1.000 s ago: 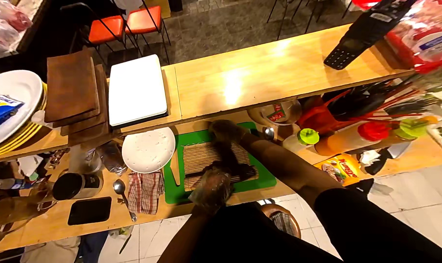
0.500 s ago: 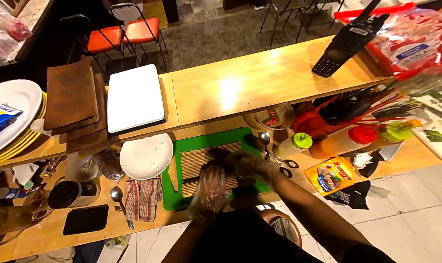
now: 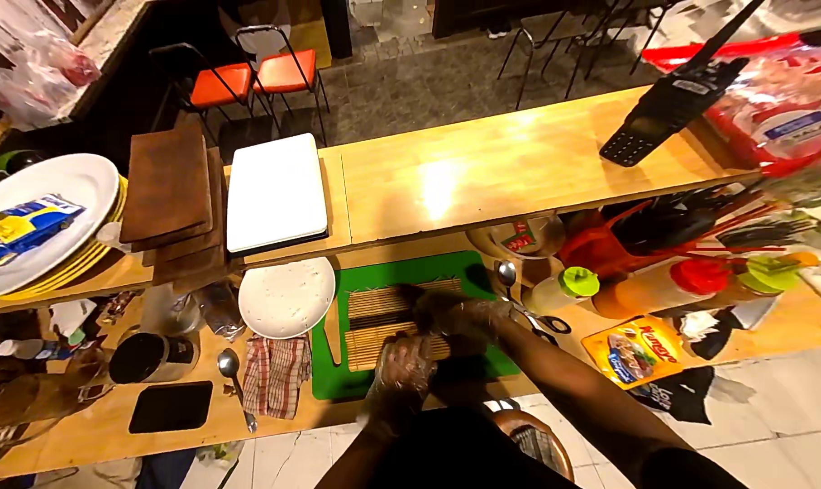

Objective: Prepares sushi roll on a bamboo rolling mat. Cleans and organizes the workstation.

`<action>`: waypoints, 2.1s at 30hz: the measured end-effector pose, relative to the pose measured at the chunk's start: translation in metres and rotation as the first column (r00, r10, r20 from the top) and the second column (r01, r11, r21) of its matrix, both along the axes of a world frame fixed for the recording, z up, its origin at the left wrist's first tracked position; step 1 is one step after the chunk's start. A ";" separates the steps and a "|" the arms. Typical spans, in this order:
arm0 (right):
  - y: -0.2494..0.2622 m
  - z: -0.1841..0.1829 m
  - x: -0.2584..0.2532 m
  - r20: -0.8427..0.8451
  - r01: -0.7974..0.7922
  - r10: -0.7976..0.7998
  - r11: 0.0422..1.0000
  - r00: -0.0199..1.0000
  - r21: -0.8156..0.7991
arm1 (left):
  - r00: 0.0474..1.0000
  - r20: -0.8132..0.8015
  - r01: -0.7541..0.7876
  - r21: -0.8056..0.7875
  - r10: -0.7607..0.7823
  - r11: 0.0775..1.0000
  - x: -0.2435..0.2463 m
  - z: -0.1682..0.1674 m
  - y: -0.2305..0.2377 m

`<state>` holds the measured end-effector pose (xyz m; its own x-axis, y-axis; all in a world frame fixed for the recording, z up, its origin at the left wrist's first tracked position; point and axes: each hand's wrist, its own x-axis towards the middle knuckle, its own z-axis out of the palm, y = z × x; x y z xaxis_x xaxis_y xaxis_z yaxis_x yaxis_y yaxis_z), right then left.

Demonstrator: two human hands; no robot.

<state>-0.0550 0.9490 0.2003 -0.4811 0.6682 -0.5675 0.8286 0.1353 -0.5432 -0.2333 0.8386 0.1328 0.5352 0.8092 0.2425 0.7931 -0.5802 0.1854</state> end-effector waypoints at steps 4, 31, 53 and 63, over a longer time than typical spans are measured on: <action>0.041 0.009 0.006 -0.052 -0.020 0.026 0.992 0.998 0.121 | 0.999 -0.034 -0.017 -0.136 0.013 0.991 0.010 -0.002 0.032; 0.099 -0.008 -0.015 0.241 -0.209 0.143 0.938 0.960 0.276 | 0.973 -0.165 -0.179 -0.099 0.162 0.979 0.034 0.008 0.092; 0.077 0.038 0.002 0.048 -0.179 0.172 0.947 0.984 0.268 | 0.986 -0.125 -0.111 0.004 0.111 0.994 0.032 0.007 0.088; 0.098 0.009 0.004 -0.022 0.064 -0.062 0.994 0.998 0.094 | 0.979 -0.187 -0.085 -0.011 0.081 0.996 0.029 0.002 0.087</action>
<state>-0.0510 1.0467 0.2093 -0.4465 0.7476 -0.4916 0.8268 0.1347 -0.5461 -0.2038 0.9257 0.1345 0.5005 0.8560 0.1296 0.8599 -0.5088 0.0400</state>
